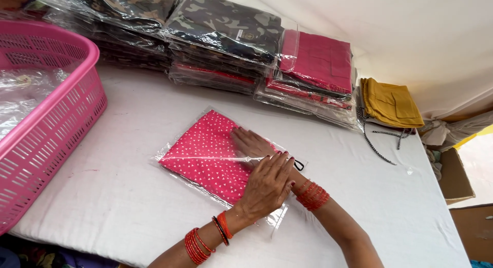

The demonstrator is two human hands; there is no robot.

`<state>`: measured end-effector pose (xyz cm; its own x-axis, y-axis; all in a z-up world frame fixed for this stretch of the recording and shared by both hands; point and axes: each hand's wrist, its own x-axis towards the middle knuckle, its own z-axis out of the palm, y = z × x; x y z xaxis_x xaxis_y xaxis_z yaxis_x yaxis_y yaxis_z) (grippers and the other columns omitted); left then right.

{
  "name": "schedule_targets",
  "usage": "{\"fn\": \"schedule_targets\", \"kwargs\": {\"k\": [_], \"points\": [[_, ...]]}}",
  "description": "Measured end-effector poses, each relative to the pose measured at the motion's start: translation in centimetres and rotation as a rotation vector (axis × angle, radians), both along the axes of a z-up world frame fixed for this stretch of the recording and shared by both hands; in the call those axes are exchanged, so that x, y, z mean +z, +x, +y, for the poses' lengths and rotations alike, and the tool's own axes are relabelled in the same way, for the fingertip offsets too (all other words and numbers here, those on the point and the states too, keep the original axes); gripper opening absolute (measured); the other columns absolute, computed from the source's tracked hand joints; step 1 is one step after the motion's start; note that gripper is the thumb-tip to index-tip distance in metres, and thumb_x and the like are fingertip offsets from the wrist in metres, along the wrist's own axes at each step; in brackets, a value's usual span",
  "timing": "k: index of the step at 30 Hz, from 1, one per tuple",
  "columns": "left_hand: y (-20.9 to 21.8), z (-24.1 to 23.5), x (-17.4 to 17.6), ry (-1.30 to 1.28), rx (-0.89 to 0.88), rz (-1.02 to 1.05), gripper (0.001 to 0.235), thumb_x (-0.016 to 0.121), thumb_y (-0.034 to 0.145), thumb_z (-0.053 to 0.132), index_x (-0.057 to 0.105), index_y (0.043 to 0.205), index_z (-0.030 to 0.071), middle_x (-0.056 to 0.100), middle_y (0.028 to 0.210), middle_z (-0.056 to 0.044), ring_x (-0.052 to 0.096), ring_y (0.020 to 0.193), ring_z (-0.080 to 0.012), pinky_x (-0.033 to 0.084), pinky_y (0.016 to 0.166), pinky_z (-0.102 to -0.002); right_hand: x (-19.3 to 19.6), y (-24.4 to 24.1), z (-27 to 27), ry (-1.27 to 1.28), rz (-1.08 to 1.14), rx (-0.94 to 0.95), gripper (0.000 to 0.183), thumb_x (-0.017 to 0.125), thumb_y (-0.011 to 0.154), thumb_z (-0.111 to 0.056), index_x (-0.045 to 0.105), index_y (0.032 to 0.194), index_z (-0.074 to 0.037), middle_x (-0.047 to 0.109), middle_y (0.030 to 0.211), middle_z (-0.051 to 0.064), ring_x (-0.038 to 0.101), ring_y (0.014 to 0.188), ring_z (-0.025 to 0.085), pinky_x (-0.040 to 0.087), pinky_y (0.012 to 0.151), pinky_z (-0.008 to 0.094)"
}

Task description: The person folds a pink polka-dotted garment and places it into a clear plastic bag, then stacks it with other packaged items. Next, the person unfolds a white heart-patterned garment, smooths it out, and folds it neatly on the table.

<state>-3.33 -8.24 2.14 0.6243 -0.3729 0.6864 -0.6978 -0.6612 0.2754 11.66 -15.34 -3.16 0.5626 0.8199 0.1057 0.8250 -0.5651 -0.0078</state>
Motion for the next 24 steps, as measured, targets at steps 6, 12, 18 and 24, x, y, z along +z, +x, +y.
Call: {"fn": "schedule_targets", "kwargs": {"k": [6, 12, 18, 24], "points": [[-0.8, -1.1, -2.3, 0.233, 0.100, 0.406, 0.102, 0.067, 0.092, 0.052, 0.012, 0.158, -0.002, 0.008, 0.160, -0.038, 0.012, 0.149, -0.0529, 0.008, 0.118, -0.067, 0.2, 0.3, 0.5, 0.037, -0.037, -0.151, 0.072, 0.035, 0.105, -0.058, 0.021, 0.162, -0.015, 0.015, 0.169, 0.012, 0.013, 0.156, 0.026, 0.013, 0.128, 0.045], [-1.0, -1.2, -2.6, 0.373, 0.127, 0.440, 0.116, 0.072, 0.084, 0.057, 0.007, 0.161, -0.001, 0.003, 0.162, -0.039, 0.008, 0.150, -0.0531, 0.003, 0.118, -0.069, 0.5, 0.3, -0.6, 0.064, 0.069, -0.262, 0.075, 0.041, 0.102, -0.061, 0.027, 0.161, -0.017, 0.013, 0.169, 0.014, 0.012, 0.155, 0.031, 0.012, 0.125, 0.049], [-0.1, -1.5, -4.4, 0.449, 0.005, 0.306, 0.097, 0.069, 0.089, 0.049, 0.018, 0.161, 0.009, 0.013, 0.167, -0.029, 0.015, 0.153, -0.0450, 0.009, 0.120, -0.064, 1.5, -0.9, -3.0, 0.072, 0.052, -0.525, 0.073, 0.037, 0.102, -0.063, 0.031, 0.160, -0.020, 0.018, 0.169, 0.014, 0.013, 0.158, 0.033, 0.015, 0.128, 0.049], [-0.3, -0.6, -1.5, 0.357, 0.013, 0.260, 0.089, 0.070, 0.090, 0.041, 0.022, 0.157, 0.007, 0.035, 0.154, -0.031, 0.034, 0.141, -0.0468, 0.021, 0.113, -0.065, 0.5, -1.4, -4.6, 0.113, 0.101, -0.401, 0.070, 0.040, 0.105, -0.059, 0.026, 0.160, -0.018, 0.014, 0.169, 0.020, 0.008, 0.157, 0.038, 0.011, 0.126, 0.055]]}}
